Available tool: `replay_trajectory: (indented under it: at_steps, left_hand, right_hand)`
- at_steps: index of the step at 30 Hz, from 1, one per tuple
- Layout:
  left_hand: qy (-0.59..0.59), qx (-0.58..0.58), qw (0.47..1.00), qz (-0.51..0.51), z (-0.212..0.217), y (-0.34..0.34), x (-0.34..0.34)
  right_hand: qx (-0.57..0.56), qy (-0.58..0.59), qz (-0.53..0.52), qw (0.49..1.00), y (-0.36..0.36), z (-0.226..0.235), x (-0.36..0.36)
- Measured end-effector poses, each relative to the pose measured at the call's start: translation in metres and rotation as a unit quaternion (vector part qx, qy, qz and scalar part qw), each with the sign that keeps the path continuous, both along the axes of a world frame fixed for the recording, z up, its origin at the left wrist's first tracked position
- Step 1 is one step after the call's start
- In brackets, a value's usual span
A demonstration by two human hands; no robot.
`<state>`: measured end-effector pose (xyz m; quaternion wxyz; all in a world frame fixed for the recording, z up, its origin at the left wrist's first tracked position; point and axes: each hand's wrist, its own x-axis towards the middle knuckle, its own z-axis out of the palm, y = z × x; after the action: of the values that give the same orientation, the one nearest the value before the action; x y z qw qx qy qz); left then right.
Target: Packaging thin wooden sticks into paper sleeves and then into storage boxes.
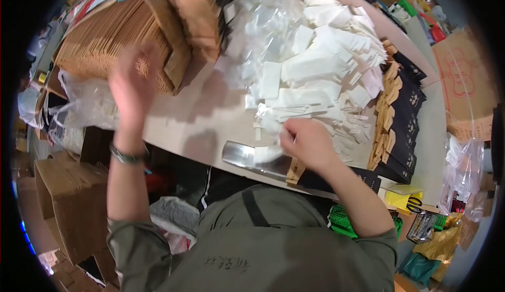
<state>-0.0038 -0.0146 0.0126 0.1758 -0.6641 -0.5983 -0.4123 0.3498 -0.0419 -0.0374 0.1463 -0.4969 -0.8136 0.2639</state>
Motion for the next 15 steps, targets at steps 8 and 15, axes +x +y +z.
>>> replay_trajectory:
  at_steps: [8, 15]
  left_hand:
    - [0.090, -0.305, 0.941, 0.119, 0.044, 0.075, -0.075]
    - [0.170, -0.249, 0.944, 0.133, 0.038, 0.072, -0.090]
  right_hand:
    - [0.082, -0.060, 0.094, 0.990, -0.061, -0.047, -0.022]
    - [0.010, -0.102, 0.112, 0.988, -0.061, -0.034, -0.029]
